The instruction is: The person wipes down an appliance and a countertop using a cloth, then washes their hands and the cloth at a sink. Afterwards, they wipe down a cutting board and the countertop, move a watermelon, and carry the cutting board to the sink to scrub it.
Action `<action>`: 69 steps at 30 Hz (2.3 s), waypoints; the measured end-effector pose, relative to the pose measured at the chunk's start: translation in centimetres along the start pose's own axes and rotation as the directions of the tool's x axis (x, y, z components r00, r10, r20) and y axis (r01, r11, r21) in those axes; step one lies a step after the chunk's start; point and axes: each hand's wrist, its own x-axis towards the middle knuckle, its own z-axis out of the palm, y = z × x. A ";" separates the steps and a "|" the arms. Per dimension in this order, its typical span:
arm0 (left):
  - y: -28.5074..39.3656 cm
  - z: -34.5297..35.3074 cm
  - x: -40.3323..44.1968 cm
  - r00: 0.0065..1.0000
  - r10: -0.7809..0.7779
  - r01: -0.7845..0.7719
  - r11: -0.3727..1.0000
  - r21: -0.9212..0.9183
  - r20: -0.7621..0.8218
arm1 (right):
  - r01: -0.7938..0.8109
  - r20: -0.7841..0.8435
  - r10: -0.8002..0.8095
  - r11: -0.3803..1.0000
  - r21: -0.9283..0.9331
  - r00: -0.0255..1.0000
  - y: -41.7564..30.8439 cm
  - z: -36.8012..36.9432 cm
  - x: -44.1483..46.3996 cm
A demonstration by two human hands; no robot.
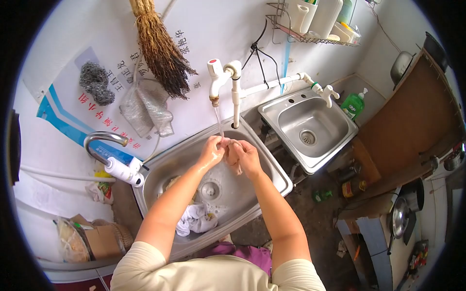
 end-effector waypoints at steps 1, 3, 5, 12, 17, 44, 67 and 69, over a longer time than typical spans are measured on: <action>0.4 0.0 0.1 0.999 -0.034 0.036 0.995 -0.095 0.024 | 0.003 0.003 -0.003 1.000 0.014 1.000 -0.5 0.4 0.0; 0.8 0.0 0.4 0.992 -0.095 0.114 0.953 -0.279 0.080 | 0.008 0.009 -0.008 0.999 0.043 1.000 -1.7 1.4 0.1; -0.3 0.1 0.6 0.984 -0.152 0.175 0.931 -0.321 0.095 | -0.040 0.070 0.034 0.995 0.095 0.997 -1.1 1.2 1.2; 0.2 -0.5 0.6 0.938 -0.277 0.206 0.928 -0.309 -0.206 | -0.192 0.274 0.082 0.895 0.403 0.958 -2.1 0.0 1.7; 2.4 -1.5 -0.5 0.941 -0.323 0.337 0.891 -0.304 0.096 | -0.185 0.216 0.091 0.865 0.467 0.972 -0.7 0.6 2.7; 4.5 -5.3 2.0 0.943 -0.309 0.317 0.725 -0.612 0.122 | 0.117 0.345 0.072 0.859 -0.499 0.936 2.1 -2.7 1.8; -8.9 8.0 -5.4 0.618 -0.531 0.480 -0.328 -0.813 0.579 | 0.067 -0.368 -0.127 0.983 -0.172 0.921 9.6 4.5 2.6; -6.8 5.5 -5.1 0.627 -0.598 0.633 0.016 -0.774 0.500 | 0.101 -0.304 -0.199 0.945 -0.311 0.932 7.1 8.3 -2.7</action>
